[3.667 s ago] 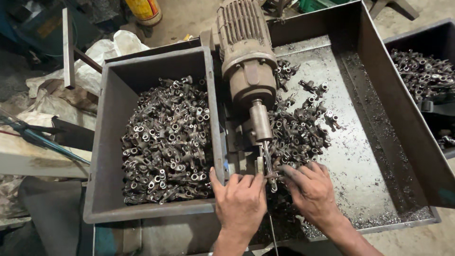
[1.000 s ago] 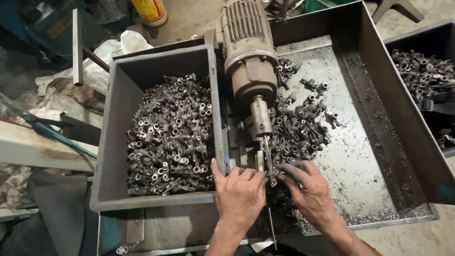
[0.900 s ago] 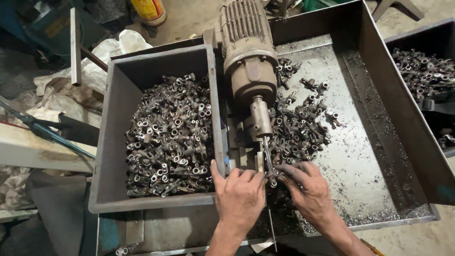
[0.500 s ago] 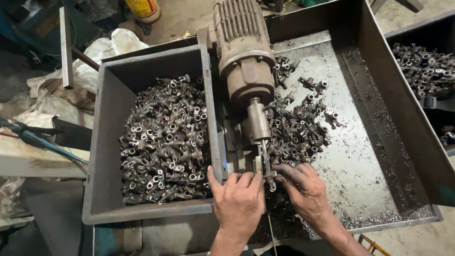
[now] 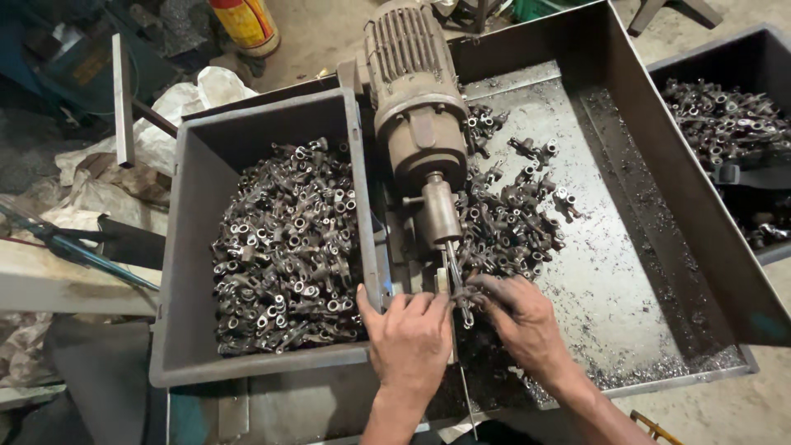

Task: The person picks small metal castings from a bin and holds each one under a bench-mounted drilling machine, operating the machine to work the part, then places the finished piece into a side bin. The person repeats this cycle continuously, occasionally rearranging parts in the bins by hand.

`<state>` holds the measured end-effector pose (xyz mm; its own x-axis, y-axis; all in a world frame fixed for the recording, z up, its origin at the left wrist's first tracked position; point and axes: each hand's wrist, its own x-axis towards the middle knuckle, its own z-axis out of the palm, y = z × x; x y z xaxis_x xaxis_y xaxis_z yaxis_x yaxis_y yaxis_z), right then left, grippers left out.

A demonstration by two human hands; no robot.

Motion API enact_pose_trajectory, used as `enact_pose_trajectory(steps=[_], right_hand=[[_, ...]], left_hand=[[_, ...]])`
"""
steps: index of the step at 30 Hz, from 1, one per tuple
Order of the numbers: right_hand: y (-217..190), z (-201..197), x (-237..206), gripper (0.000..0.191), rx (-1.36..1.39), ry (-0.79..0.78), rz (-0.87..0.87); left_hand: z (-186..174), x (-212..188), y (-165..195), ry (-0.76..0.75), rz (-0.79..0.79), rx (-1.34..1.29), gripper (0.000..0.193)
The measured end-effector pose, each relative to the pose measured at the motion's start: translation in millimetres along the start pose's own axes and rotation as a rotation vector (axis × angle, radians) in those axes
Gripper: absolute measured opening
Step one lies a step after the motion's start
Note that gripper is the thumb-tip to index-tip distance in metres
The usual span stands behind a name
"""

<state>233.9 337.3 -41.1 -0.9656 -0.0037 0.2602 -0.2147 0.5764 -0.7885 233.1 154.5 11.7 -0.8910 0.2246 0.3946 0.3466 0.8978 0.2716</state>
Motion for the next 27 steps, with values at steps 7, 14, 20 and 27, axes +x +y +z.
enact_pose_trajectory(steps=[7,14,20,27], right_hand=[[-3.4,-0.8,3.5,0.028,0.030,0.018,-0.003],[-9.8,-0.4,4.1,0.027,-0.004,0.021,0.040],[-7.8,-4.5,-11.1,0.027,-0.059,0.010,-0.012],[14.8,-13.7,-78.1,0.041,-0.103,-0.090,-0.017]], left_hand=[[3.1,-1.3,-4.4,-0.022,0.020,-0.006,0.022],[1.4,-0.6,-6.2,-0.020,0.039,-0.026,0.023],[-7.9,0.6,-7.1,-0.142,0.052,-0.060,0.012],[-15.8,-13.5,-25.0,-0.210,0.065,-0.380,0.011]])
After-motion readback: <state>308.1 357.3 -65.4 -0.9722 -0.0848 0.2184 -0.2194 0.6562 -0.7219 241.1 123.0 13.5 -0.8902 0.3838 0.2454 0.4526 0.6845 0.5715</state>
